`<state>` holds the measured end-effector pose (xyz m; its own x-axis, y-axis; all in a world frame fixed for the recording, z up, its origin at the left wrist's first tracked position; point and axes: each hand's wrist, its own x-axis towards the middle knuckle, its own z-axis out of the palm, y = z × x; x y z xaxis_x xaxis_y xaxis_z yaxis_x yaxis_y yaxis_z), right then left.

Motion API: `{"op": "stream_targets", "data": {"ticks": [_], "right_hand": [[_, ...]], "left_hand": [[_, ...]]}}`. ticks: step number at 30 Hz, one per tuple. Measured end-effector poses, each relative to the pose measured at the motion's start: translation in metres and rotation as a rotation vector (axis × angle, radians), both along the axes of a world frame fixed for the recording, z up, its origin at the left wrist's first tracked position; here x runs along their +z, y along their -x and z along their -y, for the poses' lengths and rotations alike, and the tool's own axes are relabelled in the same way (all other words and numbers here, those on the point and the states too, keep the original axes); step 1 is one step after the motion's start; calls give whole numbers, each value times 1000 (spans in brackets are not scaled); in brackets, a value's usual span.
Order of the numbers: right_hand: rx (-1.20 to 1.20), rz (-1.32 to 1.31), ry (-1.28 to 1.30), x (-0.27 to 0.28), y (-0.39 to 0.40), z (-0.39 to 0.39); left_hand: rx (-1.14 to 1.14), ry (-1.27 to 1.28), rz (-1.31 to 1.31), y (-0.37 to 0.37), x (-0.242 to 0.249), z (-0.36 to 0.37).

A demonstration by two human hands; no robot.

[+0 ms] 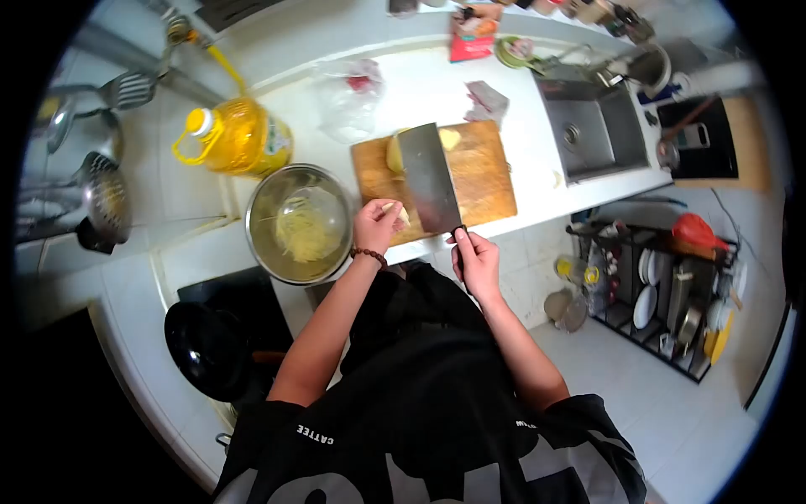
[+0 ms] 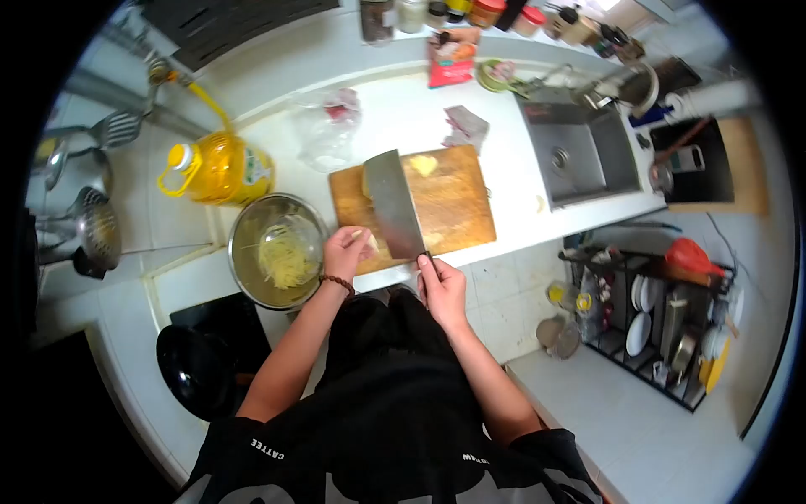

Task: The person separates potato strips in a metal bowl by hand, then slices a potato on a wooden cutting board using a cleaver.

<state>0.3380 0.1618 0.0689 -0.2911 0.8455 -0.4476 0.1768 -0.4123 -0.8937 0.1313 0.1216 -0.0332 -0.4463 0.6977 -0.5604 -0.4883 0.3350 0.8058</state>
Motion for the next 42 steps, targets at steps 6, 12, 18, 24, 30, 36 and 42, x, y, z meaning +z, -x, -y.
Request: {"op": "stream_targets", "data": {"ticks": [6,12,18,24,30,36,42], "right_hand": [[-185,70,-234,4,-88,-26],[-89,162,-229,-20,-145,-97],[257,379,-468,-51,-195,-147],[375,383,-501,-78,-171,-152],[498,454,-472,-97,-130,-138],[344,599,-159,-94,-100,-133],[258,590,-201,-86,-84,-119]], "left_hand": [[-45,-103,178,-86,-2,-78],[-236,157,-391,-104,-106,-100],[-325,221,-784,-105,-69,-87],[-537,29,-1218,-112,-64,-128],[-640,9,-1181,-108,-67,-143],[-496,239,-954,-131,-83,-144],[-397,319,-824,-132,-77,-148]]}}
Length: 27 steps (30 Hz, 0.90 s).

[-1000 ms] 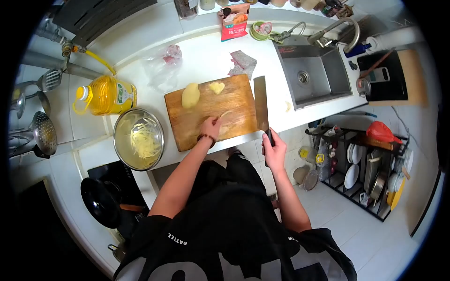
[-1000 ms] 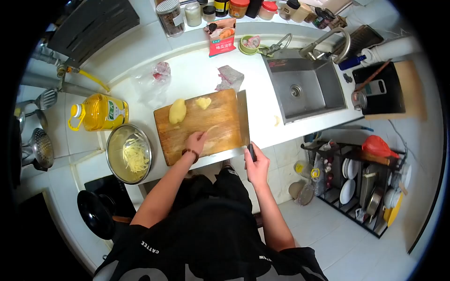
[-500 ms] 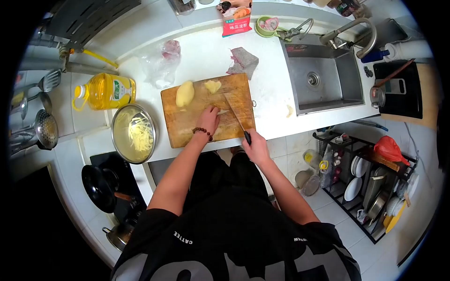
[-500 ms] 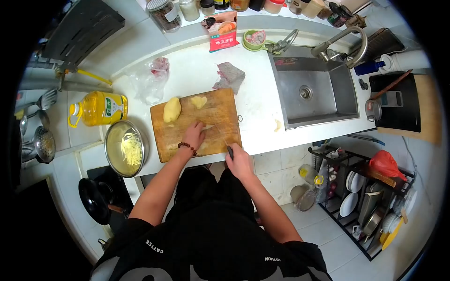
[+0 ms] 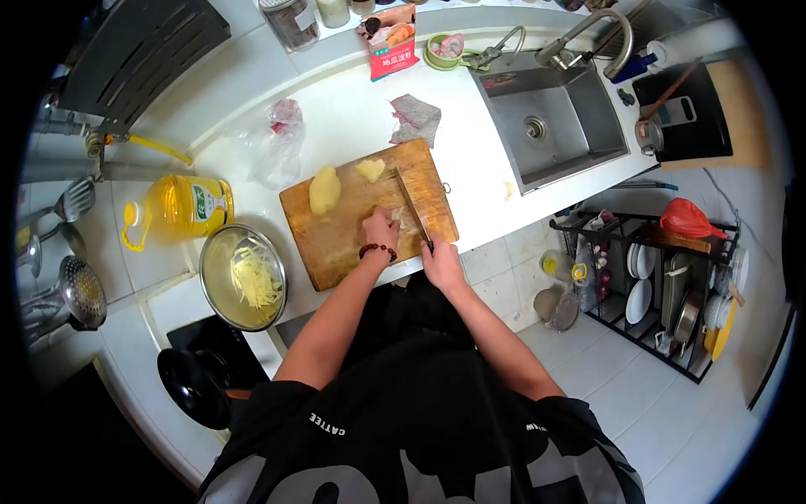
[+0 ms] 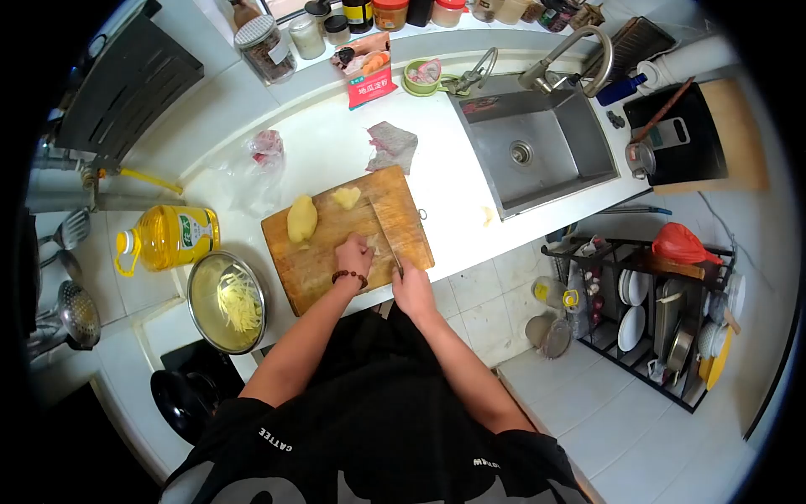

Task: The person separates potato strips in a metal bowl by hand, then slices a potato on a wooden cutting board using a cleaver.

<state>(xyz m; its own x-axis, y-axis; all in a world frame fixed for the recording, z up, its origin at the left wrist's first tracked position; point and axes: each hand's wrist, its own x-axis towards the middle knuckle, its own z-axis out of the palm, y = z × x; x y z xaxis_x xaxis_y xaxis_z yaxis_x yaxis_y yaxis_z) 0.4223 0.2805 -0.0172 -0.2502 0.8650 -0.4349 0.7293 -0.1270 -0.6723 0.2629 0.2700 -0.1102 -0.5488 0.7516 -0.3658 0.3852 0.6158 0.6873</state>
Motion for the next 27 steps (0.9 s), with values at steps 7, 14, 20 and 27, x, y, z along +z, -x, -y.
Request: {"op": "stream_targets", "data": {"ticks": [7,14,20,27], "right_hand": [[-144,17,14,-6,19,21],[-136,-36,-99,-19,36,26],[-168,25,-13,1,43,30],[-184,71,-159,-25,59,37]], "left_hand": [[-93,33,55,8,-1,-4],[-23,5,254,16,-35,-4],[-150,-16,149,17,-41,-8],[-164,26,171,21,-39,-15]]}}
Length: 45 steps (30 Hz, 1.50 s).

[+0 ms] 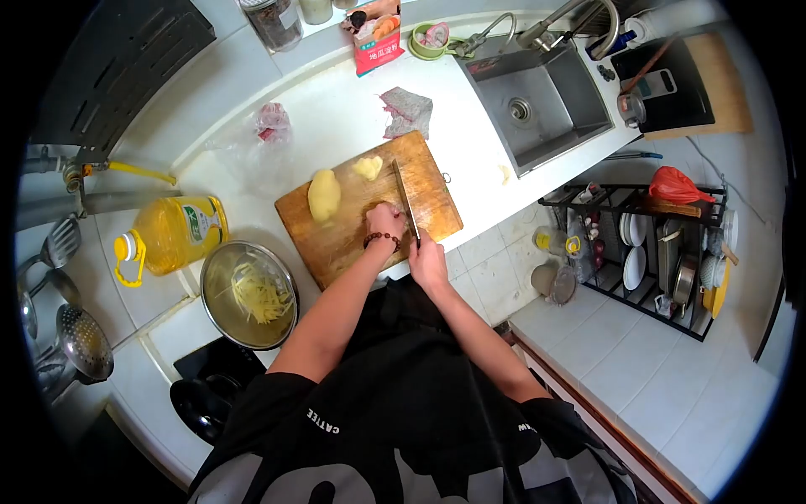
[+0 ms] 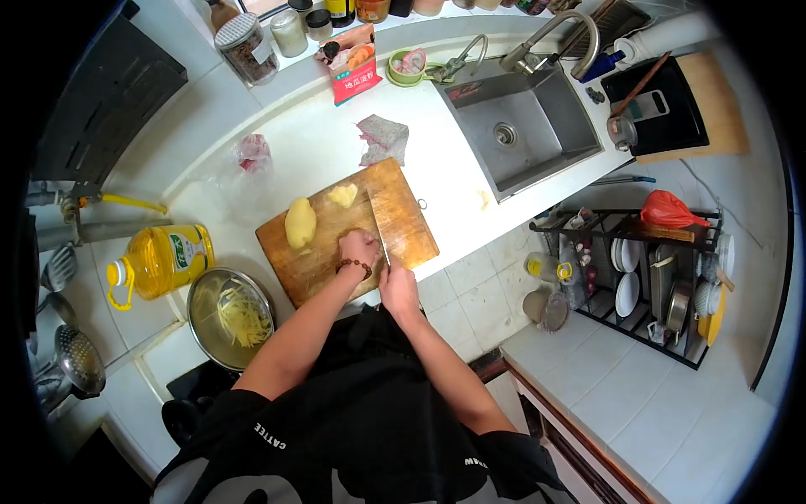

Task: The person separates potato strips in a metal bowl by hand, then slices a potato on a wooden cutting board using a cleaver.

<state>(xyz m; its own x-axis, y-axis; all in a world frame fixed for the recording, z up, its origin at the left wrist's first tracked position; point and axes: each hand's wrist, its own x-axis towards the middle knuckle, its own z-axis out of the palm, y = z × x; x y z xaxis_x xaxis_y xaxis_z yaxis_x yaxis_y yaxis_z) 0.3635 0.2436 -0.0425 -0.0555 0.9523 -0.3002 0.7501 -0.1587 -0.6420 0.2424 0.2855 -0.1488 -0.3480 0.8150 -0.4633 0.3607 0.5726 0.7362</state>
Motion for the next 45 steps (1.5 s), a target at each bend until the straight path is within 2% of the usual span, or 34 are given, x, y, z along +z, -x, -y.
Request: {"op": "stream_targets", "data": {"ticks": [4,6,10,16,18,22,25,27,32,35,37,40,45], "right_hand": [[-63,-102,61,10,-3,2],[-3,-68,61,9,-8,9],[-30,-84,114,8,-5,9],[33,9,13,-16,-3,6],[12,-79,38,-14,-6,3],[-3,-36,42,-14,-6,7],[13,-81,-37,-13,-8,6],[-74,-138,28,-6,-12,10],[-105,-157,58,7,-19,8],[-82,-128,76,4,-20,5],[-32,-109,-13,-4,-18,5],[-21,-86,70,0,-18,3],[12,-55,50,-4,-17,0]], "left_hand": [[42,31,94,3,16,-1],[84,54,252,4,22,-2],[75,2,235,5,17,1],[6,-34,84,3,4,3],[31,18,137,4,3,2],[0,6,98,4,3,0],[58,55,178,7,13,-4],[43,95,224,9,18,-2],[44,43,247,8,8,-1],[53,26,244,7,14,1],[81,24,261,7,19,1],[106,46,273,6,21,1],[107,47,288,6,14,1]]}}
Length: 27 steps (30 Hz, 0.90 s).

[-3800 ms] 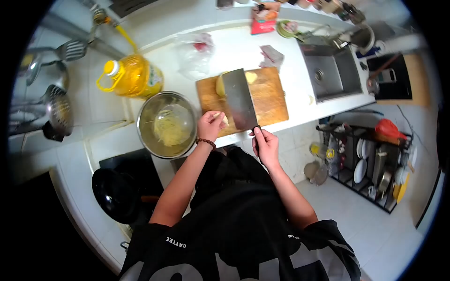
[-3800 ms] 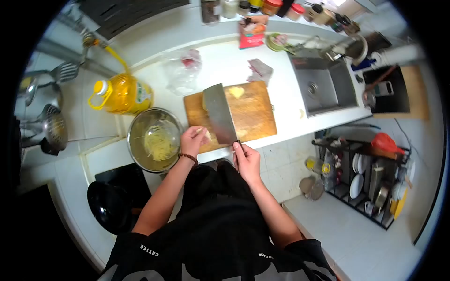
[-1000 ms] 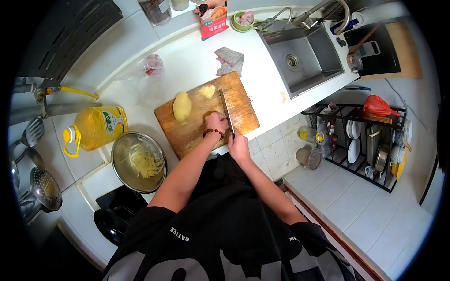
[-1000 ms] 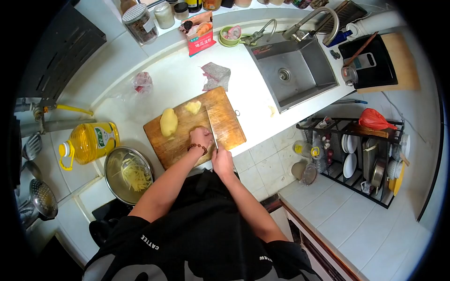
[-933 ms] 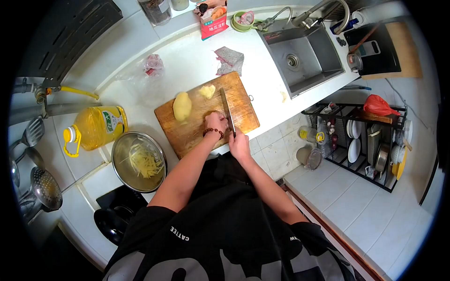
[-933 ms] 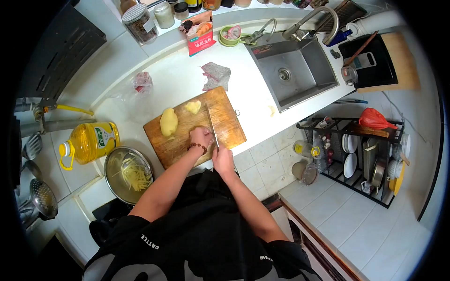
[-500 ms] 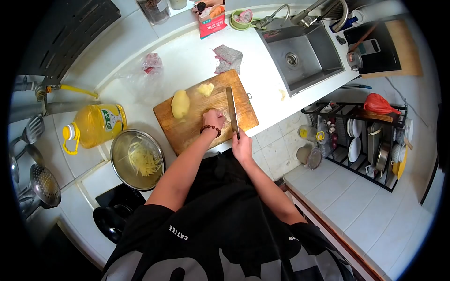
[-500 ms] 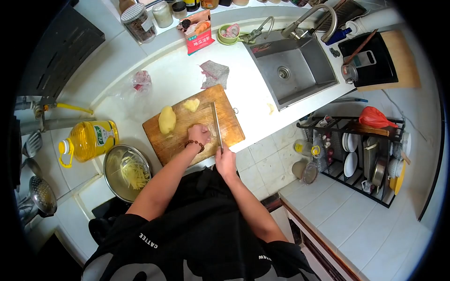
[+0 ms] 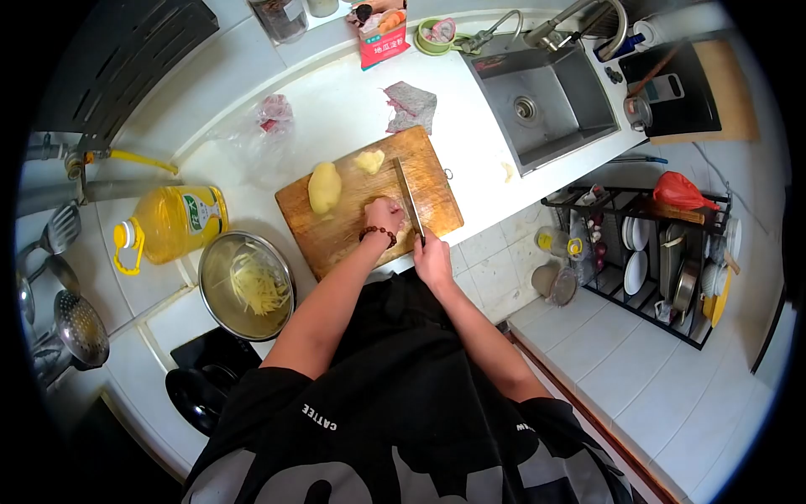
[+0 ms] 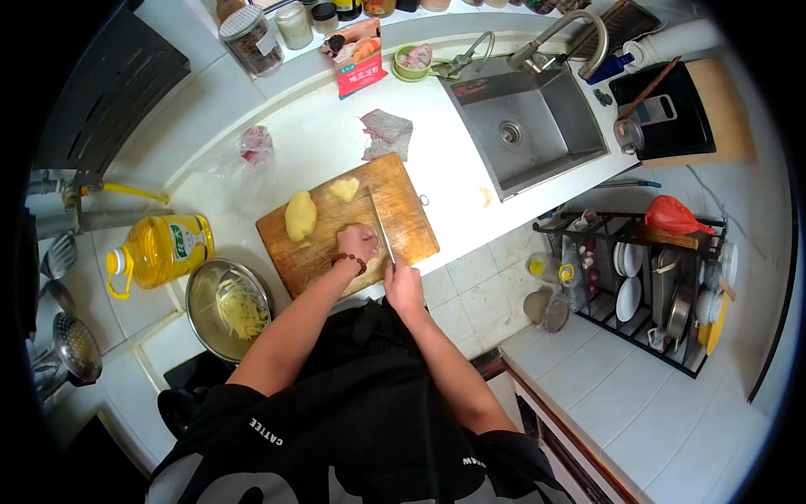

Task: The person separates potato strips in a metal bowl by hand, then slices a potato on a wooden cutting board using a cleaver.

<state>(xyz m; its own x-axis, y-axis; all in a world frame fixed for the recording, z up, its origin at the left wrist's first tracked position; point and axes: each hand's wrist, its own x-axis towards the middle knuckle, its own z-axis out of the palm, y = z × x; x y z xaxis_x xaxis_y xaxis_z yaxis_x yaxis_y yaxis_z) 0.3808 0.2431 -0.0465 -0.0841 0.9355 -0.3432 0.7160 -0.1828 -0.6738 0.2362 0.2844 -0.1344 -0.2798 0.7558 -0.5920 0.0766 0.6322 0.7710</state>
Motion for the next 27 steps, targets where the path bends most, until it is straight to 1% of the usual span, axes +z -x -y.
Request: {"op": "stream_targets", "data": {"ticks": [2,4,5,7,9,11,12,13,15,17,19,21,23,25,27], "right_hand": [[26,29,-29,-8,2,-1],[42,-8,-146,-14,6,-7],[43,-9,-147,-18,6,-15],[23,-151,-101,-24,1,-31],[3,-185,-135,-21,-8,-33],[-74,-227,-122,-12,-22,-31],[-184,-333,115,-43,-38,-27],[-188,-333,113,-36,-44,-27],[-312,-521,381,-22,-55,-24],[-297,-561,420,-21,-61,-19],[-300,-683,537,-27,-66,-16],[-284,-732,578,-39,-60,-10],[-341,-840,681,-41,-52,-7],[-331,-862,695,-42,-47,-5],[-273,-839,682,-39,-44,-4]], "left_hand": [[1,-5,-11,0,-2,1],[0,-12,-22,-1,-2,0],[-36,-14,-57,-1,-2,0],[-77,-15,-96,-1,-10,4],[-23,-64,-130,-3,-17,5],[-9,-67,-120,-3,-17,9],[-45,-111,-157,-4,-19,13],[-82,-159,-195,-5,-18,14],[-47,-159,-194,-6,-13,16],[-1,-147,-194,-7,-7,19],[-30,-191,-328,-10,-4,18],[-21,-157,-324,-12,0,17],[-9,-122,-323,-10,3,18],[-71,-154,-357,-7,5,20],[-42,-138,-325,-1,8,26]]}}
